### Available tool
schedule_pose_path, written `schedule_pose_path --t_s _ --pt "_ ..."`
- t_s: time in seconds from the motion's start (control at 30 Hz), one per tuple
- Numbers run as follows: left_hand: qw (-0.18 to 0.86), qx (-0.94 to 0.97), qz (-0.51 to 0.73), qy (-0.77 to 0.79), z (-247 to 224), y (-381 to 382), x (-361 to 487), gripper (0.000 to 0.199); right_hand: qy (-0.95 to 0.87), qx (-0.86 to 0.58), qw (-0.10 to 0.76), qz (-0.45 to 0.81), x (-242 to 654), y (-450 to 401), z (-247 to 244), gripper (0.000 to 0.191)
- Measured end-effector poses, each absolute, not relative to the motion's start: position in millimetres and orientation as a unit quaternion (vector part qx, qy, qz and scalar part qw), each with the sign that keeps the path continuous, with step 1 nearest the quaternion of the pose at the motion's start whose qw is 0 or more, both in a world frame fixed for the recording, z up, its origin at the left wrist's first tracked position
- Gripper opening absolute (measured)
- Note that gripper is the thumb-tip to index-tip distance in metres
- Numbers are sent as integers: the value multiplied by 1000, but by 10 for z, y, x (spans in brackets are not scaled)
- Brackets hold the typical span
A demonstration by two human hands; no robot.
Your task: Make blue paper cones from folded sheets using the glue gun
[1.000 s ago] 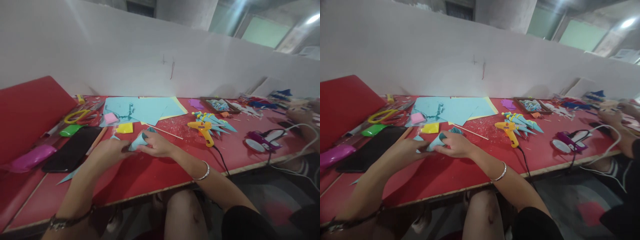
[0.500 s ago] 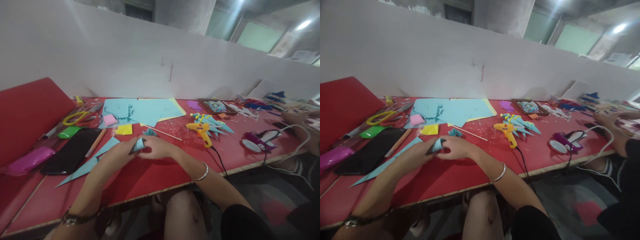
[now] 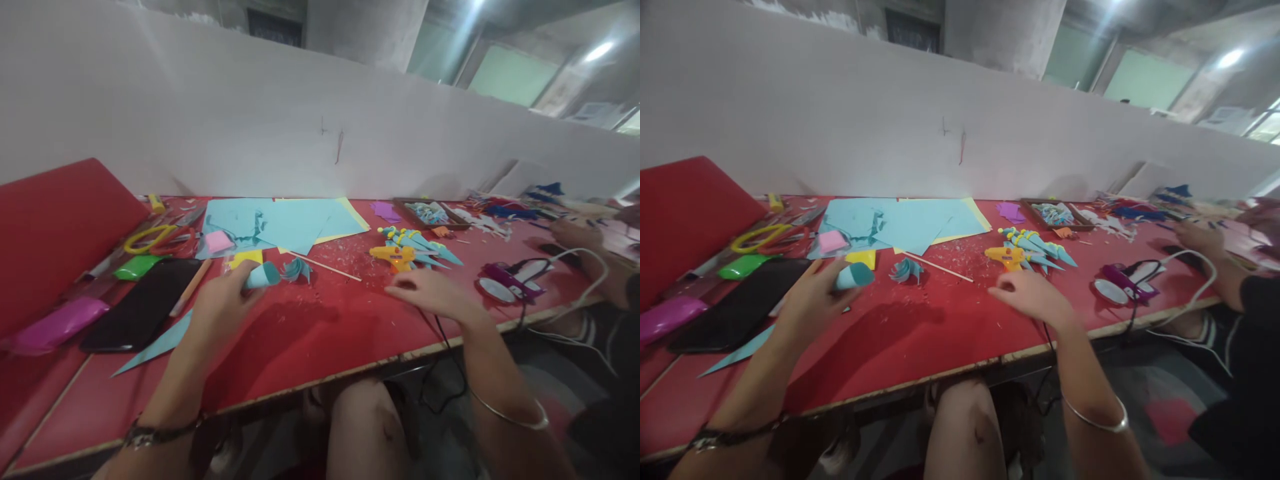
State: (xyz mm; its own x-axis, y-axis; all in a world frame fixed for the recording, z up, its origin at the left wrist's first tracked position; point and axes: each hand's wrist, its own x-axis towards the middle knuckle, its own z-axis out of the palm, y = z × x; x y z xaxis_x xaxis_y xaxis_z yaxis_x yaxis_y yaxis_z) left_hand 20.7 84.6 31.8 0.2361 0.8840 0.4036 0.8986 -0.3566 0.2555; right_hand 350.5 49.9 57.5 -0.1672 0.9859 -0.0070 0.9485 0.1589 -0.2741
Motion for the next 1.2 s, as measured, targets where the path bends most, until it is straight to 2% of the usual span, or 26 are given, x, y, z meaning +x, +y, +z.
schedule_pose_path --t_s 0.1,0.17,0.27,0.4,0.57,0.7,0.83,0.97,1.2 --pt "52 -784 -345 -514 326 826 245 12 -601 -793 95 -26 3807 482 444 38" --pt "71 -785 -388 -478 321 819 249 11 -573 -810 114 -58 3887 559 307 38" --pt "64 -790 -398 -462 324 814 227 9 -632 -761 147 3 3882 727 98 32" --pt "48 -789 -366 -492 331 827 169 8 -644 -741 191 -6 3827 879 -12 24" --pt "72 -775 -382 -498 331 859 152 6 -667 -684 295 1 3599 872 290 18" --pt "74 -762 -421 -487 329 865 181 1 -657 -647 386 40 3147 735 576 27" --pt "100 -758 -439 -471 278 895 169 9 -636 -619 452 89 2690 559 640 31" --pt "125 -762 -456 -442 231 935 138 14 -662 -566 465 159 2388 454 624 26" --pt "122 -769 -418 -469 257 922 104 19 -702 -566 410 138 2225 472 653 18"
